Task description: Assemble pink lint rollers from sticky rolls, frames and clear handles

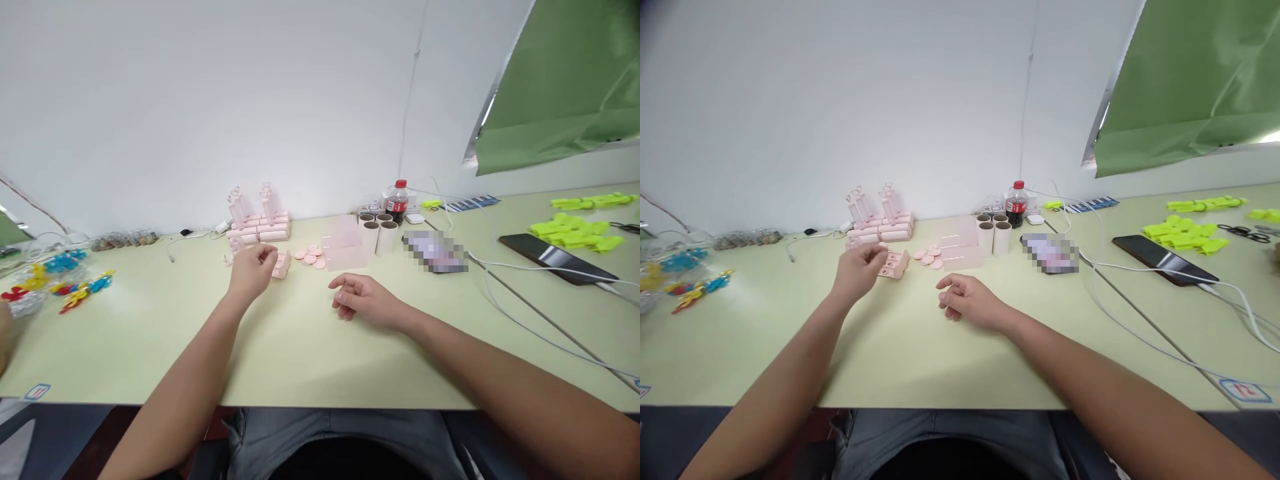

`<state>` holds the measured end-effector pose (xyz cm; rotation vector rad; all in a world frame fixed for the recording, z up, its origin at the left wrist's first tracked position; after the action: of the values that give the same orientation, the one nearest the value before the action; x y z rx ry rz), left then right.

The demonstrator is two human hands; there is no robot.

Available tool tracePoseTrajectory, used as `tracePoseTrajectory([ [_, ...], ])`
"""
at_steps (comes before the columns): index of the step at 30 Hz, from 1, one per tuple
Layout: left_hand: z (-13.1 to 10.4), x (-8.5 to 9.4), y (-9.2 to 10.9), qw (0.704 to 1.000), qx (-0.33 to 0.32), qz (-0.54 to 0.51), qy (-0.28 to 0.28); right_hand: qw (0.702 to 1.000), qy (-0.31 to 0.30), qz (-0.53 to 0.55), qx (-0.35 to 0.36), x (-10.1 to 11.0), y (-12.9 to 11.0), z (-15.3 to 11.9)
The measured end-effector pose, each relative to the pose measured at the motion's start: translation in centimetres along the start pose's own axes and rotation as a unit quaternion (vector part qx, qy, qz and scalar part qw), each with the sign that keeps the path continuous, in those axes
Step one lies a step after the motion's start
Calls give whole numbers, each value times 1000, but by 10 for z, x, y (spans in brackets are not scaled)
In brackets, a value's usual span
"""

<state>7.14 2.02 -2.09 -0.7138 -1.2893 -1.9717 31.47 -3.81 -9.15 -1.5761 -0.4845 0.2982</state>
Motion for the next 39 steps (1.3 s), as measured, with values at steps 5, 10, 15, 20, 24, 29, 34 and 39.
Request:
tracePoseTrajectory([
  [5,10,1,-39,971,147,180,-47,1000,26,-2,-3,8,1,2],
  [10,14,-3,-50,944,222,220,-100,999,39,-12,8,9,-3,1],
  [15,14,-12,-56,939,220,240,-111,995,83,-51,33,17,-4,3],
  [20,16,-14,-58,939,219,237,-122,942,289,-139,98,57,-12,1],
  [24,15,-12,-52,945,204,227,-116,851,442,-261,112,98,-16,-2],
  [29,5,-22,-26,973,79,186,-111,807,435,-391,78,129,-2,12],
  [34,-15,-60,15,964,-93,168,-181,808,419,-410,67,136,11,20],
  [39,-10,-102,35,942,-124,202,-239,797,459,-383,82,138,9,16],
])
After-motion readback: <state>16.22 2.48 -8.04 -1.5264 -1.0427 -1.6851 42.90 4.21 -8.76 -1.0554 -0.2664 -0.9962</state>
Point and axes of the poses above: each hand's wrist, its own z-axis towards the middle knuckle, its own x-axis out of the back of the hand, y = z × x, the point moved 3 cm from there along z, towards the middle knuckle, and after that the axes turned 6 degrees about -y, right-handed, at the moved point
